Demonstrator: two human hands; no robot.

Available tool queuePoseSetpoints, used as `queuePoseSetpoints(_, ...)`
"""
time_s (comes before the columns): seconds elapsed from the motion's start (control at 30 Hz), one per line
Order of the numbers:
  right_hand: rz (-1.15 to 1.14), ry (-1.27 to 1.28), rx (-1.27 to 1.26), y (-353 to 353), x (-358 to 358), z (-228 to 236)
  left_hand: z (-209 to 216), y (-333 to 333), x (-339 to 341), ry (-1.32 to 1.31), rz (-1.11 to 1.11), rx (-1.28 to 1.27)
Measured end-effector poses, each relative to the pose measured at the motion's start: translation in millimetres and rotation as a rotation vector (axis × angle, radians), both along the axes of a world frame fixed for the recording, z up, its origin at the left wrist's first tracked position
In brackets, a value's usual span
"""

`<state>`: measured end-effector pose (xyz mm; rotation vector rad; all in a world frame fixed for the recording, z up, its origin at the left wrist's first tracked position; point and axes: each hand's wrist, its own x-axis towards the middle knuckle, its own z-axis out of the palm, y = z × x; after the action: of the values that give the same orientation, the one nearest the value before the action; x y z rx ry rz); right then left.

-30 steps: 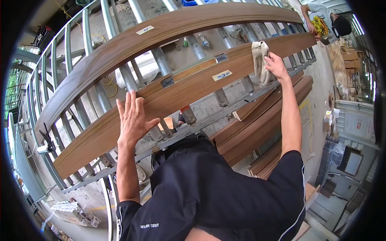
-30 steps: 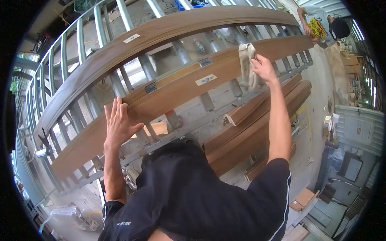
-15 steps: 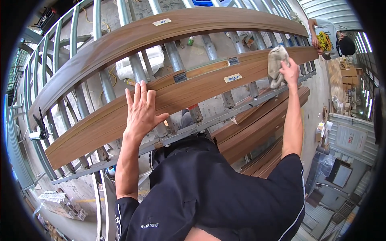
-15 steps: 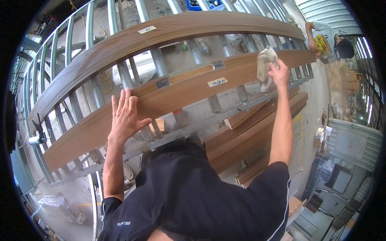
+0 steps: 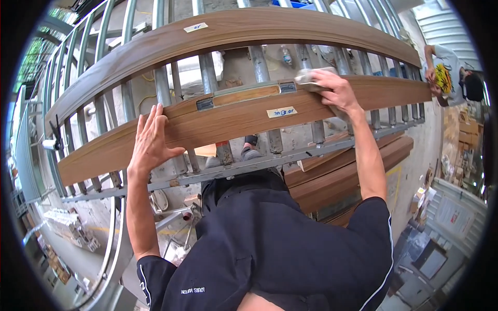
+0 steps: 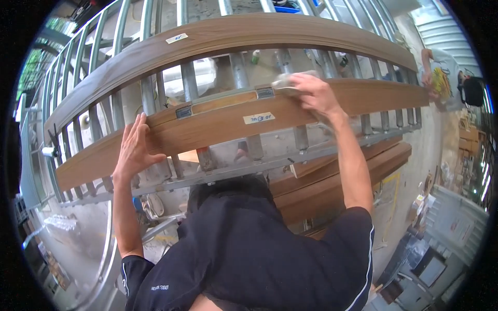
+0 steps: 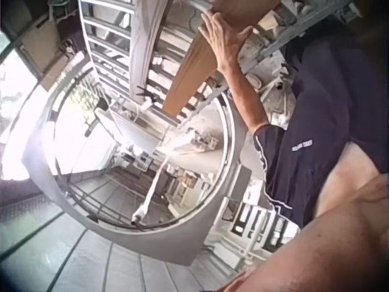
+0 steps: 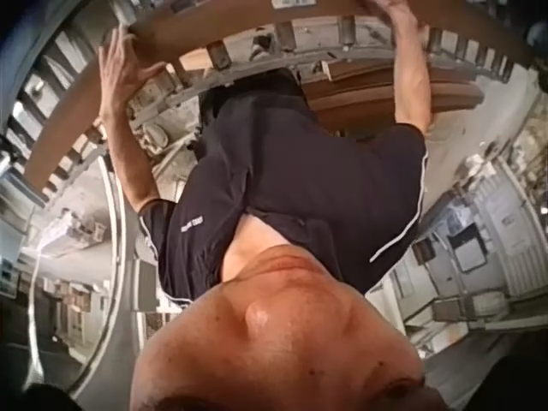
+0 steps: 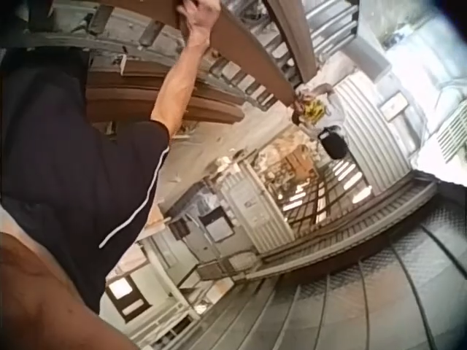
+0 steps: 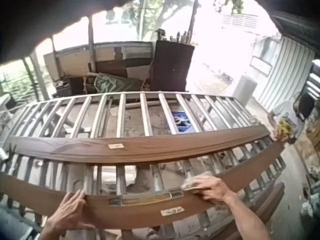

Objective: Applying sealant to wood panels and wiping them down in a manufacturing setting.

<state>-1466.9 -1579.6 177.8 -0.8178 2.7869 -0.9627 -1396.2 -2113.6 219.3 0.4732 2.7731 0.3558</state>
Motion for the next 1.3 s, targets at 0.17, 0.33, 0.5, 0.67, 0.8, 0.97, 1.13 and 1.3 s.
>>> queuePoseSetpoints(0.17, 0.292, -0.037, -0.118, -51, -34, -19, -1, 7, -1, -0.010, 0.037, -0.115)
queuePoseSetpoints(0.33, 0.155, -0.155, -0.075, 20, -26, 4, 9, 14, 1, -0.079, 0.114, -0.110)
queuePoseSetpoints(0.5, 0.322, -0.066, -0.065, -15, -36, -25, 7, 18, -6, -0.061, 0.068, -0.169)
queuePoseSetpoints(0.67, 0.362, 0.020, 0.043, -48, -38, -17, 2, 13, 3, -0.068, 0.089, -0.164)
queuePoseSetpoints(0.8, 0.261, 0.086, 0.090, 33, -30, -14, 3, 14, 3, -0.078, 0.121, -0.106)
queuePoseSetpoints(0.97, 0.243, 0.091, 0.144, -25, -14, -14, 5, 19, -2, -0.097, 0.099, -0.144)
queuePoseSetpoints(1.13, 0.130, 0.243, 0.394, -3, 15, -11, -2, 8, 1, -0.057, 0.064, -0.124)
queuePoseSetpoints(1.3, -0.112, 0.294, 0.459, 33, 52, -28, 1, 15, -3, -0.042, 0.052, -0.105)
